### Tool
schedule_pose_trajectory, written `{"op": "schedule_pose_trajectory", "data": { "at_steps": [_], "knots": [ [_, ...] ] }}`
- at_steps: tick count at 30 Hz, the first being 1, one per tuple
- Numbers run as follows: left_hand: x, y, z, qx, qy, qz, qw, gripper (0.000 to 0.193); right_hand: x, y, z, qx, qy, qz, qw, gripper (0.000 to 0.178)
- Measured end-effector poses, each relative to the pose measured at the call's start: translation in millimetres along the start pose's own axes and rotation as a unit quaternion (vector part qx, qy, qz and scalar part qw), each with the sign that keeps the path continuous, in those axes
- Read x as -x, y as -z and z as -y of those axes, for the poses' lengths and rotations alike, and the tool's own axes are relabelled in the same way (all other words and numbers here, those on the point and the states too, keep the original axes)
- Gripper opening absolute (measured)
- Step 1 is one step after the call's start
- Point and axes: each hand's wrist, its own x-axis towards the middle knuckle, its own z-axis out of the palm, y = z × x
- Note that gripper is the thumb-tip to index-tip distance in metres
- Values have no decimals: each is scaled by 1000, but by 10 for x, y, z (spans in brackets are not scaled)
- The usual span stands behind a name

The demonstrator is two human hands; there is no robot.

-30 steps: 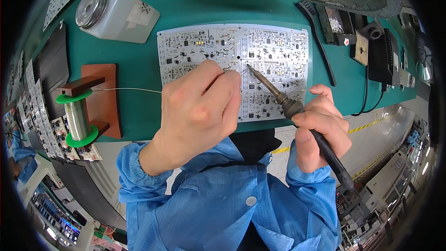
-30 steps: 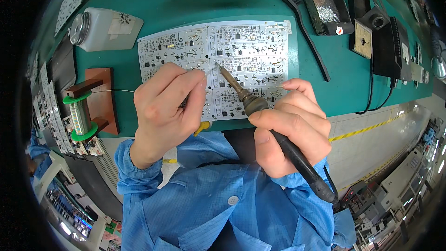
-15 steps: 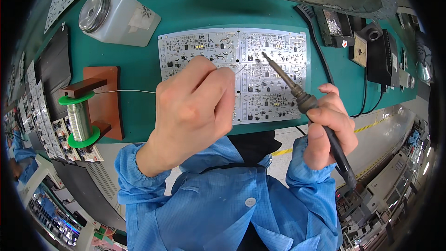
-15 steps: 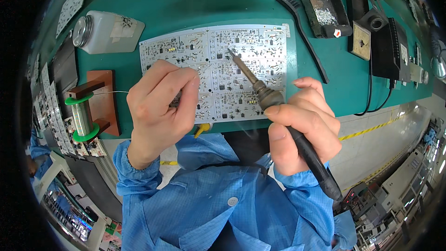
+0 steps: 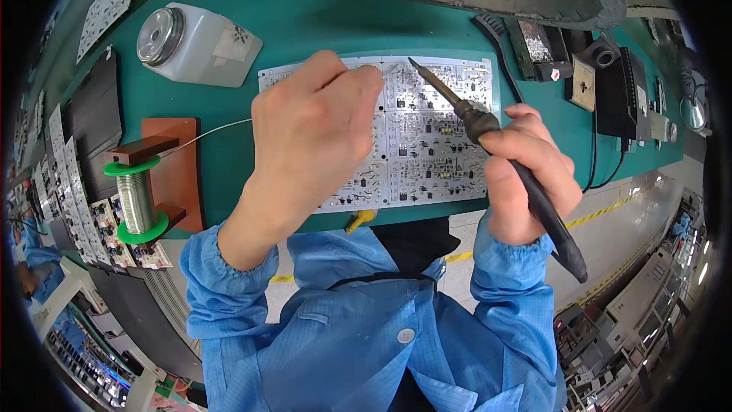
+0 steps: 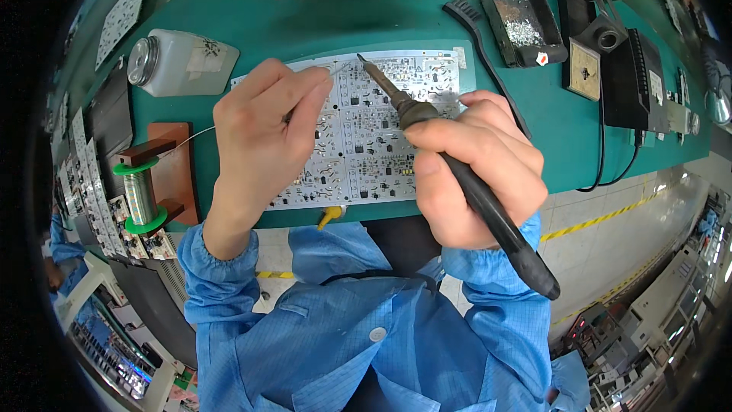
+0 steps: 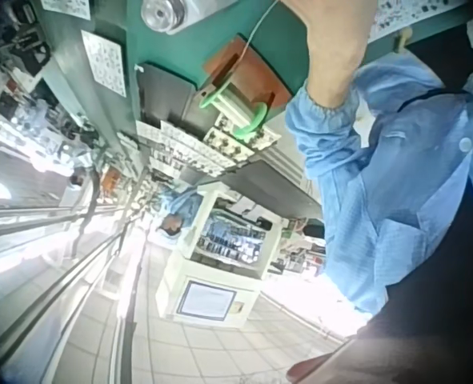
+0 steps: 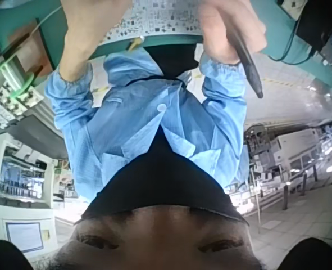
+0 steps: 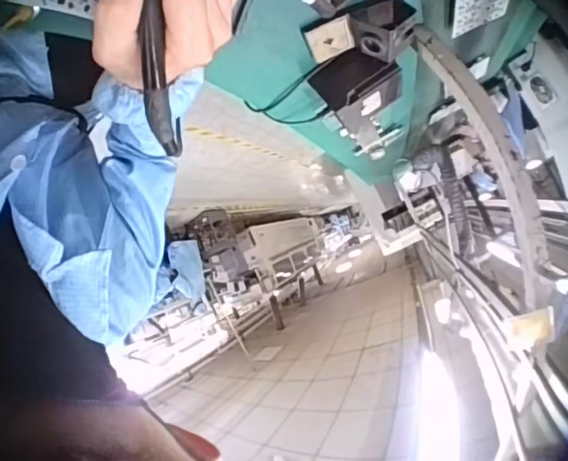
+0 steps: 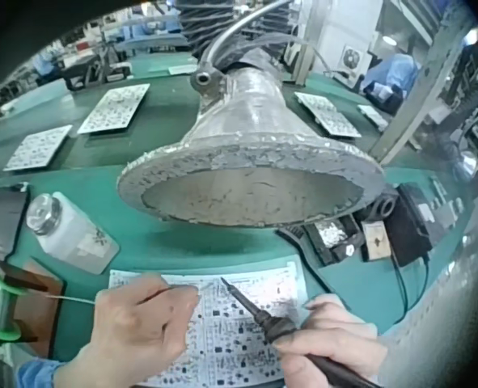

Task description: Soldering components onto electronic circuit boards at a manual assembly station.

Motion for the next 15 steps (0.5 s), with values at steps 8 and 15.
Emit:
{"op": "schedule_pose_trajectory", "data": {
  "at_steps": [8,15],
  "knots": [
    [10,-31,28,8,-6,-1,1000,10,-55,-60,-49,4,6,10,1000,16],
    [6,-34,20,15,-3,-2,1000,10,-58,-61,-49,-4,3,8,1000,16]
  ]
}}
